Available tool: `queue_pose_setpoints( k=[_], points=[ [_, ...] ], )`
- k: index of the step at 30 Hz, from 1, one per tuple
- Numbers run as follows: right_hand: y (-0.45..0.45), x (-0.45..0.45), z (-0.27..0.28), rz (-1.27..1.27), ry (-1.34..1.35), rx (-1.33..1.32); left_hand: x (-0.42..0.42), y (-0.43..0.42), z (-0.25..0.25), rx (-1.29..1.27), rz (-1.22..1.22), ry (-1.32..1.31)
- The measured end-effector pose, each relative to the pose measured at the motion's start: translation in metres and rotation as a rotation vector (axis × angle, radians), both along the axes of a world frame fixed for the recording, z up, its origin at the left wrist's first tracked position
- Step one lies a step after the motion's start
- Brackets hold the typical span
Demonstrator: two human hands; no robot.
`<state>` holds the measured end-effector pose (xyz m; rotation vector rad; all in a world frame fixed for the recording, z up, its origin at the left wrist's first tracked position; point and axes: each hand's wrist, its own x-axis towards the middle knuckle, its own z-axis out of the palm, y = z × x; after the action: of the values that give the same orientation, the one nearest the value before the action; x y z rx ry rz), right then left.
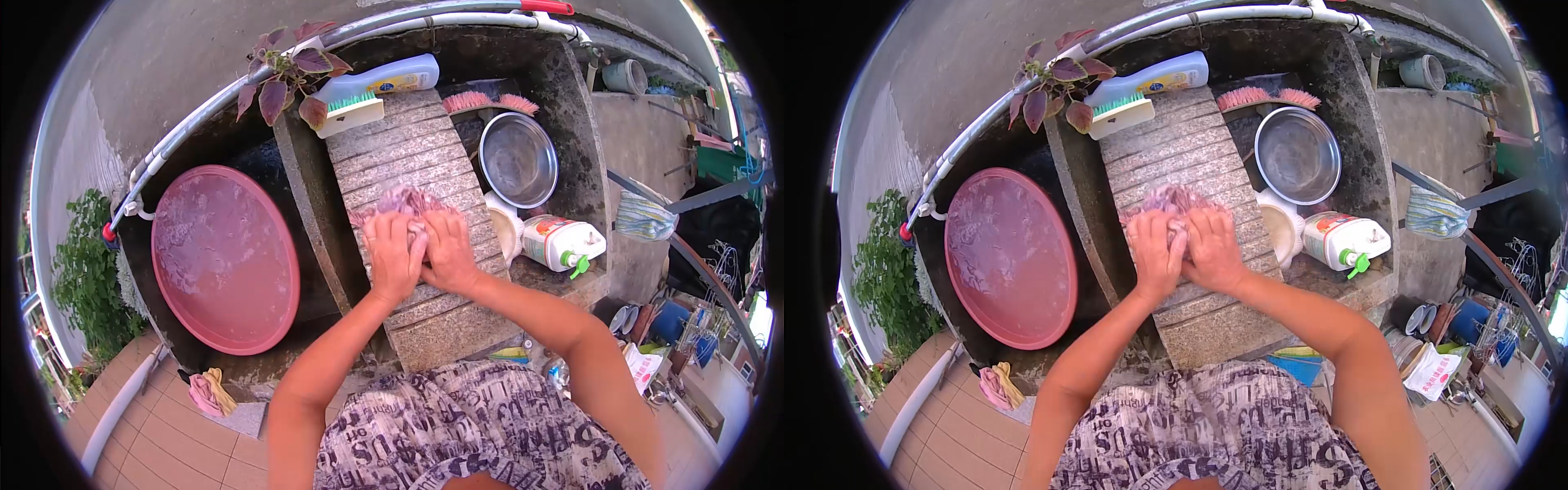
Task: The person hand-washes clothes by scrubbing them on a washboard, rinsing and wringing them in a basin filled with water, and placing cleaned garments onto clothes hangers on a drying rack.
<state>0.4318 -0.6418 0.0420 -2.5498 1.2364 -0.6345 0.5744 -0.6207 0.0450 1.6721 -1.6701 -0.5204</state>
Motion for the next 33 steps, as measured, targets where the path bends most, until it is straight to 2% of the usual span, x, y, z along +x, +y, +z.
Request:
queue_pose_setpoints(
  k=[2, 4, 6, 8, 9, 10, 11, 13, 14, 15, 17, 18, 20, 22, 24, 25, 26, 27, 29, 31, 33],
  points=[
    [0.012, -0.004, -0.009, 0.029, 0.015, -0.021, -0.018, 0.046, 0.005, 0.028, 0.049, 0.03],
    [-0.017, 0.0, -0.011, 0.144, 0.081, 0.039, 0.007, -0.006, -0.014, 0.07, -0.125, 0.019],
    [-0.074, 0.017, -0.008, 0.133, 0.181, 0.273, 0.018, -0.074, -0.029, 0.364, -0.097, 0.054],
    [-0.108, 0.031, -0.007, 0.093, 0.24, 0.362, 0.026, -0.117, -0.025, 0.463, -0.109, -0.141],
    [-0.118, 0.036, -0.009, 0.069, 0.243, 0.233, 0.026, -0.125, -0.027, 0.458, -0.109, -0.145],
    [-0.119, 0.039, -0.01, 0.04, 0.242, 0.112, 0.024, -0.128, -0.027, 0.266, 0.013, -0.255],
    [-0.114, 0.038, -0.009, 0.032, 0.238, 0.114, 0.021, -0.128, -0.029, 0.071, 0.13, -0.359],
    [-0.097, 0.032, -0.007, -0.013, 0.026, 0.077, 0.015, -0.102, -0.021, 0.272, 0.166, -0.182],
    [-0.077, 0.023, -0.005, 0.044, -0.003, 0.019, 0.006, -0.073, -0.01, 0.299, 0.19, 0.041],
    [-0.047, 0.011, -0.003, 0.096, -0.035, -0.035, -0.006, -0.035, 0.002, 0.142, 0.196, 0.031],
    [0.003, -0.003, 0.0, 0.13, -0.007, -0.06, -0.025, 0.038, 0.003, 0.087, 0.209, 0.038],
    [-0.003, 0.0, -0.003, 0.13, -0.01, -0.043, -0.016, 0.028, 0.0, 0.104, 0.21, 0.035],
    [-0.033, 0.012, -0.004, 0.102, 0.105, 0.239, 0.011, -0.022, -0.012, 0.275, -0.038, 0.08],
    [-0.084, 0.035, -0.009, 0.091, 0.162, 0.334, 0.025, -0.08, -0.03, 0.357, -0.038, -0.05],
    [-0.11, 0.044, -0.01, 0.077, 0.224, 0.395, 0.033, -0.113, -0.025, 0.254, -0.038, -0.318],
    [-0.115, 0.045, -0.007, 0.067, 0.237, 0.329, 0.032, -0.119, -0.028, 0.243, -0.037, -0.321],
    [-0.113, 0.045, -0.007, 0.057, 0.251, 0.273, 0.028, -0.119, -0.033, 0.093, 0.052, -0.38],
    [-0.104, 0.042, -0.006, 0.056, 0.252, 0.276, 0.025, -0.116, -0.039, -0.055, 0.142, -0.436],
    [-0.077, 0.034, 0.013, -0.013, 0.198, 0.154, 0.021, -0.083, -0.008, 0.419, -0.003, -0.117],
    [-0.016, 0.014, 0.012, 0.016, 0.047, -0.043, 0.003, -0.012, 0.014, 0.22, -0.082, -0.057],
    [0.034, -0.001, 0.008, 0.041, -0.05, -0.061, -0.02, 0.054, 0.023, 0.223, -0.023, 0.011]
  ],
)
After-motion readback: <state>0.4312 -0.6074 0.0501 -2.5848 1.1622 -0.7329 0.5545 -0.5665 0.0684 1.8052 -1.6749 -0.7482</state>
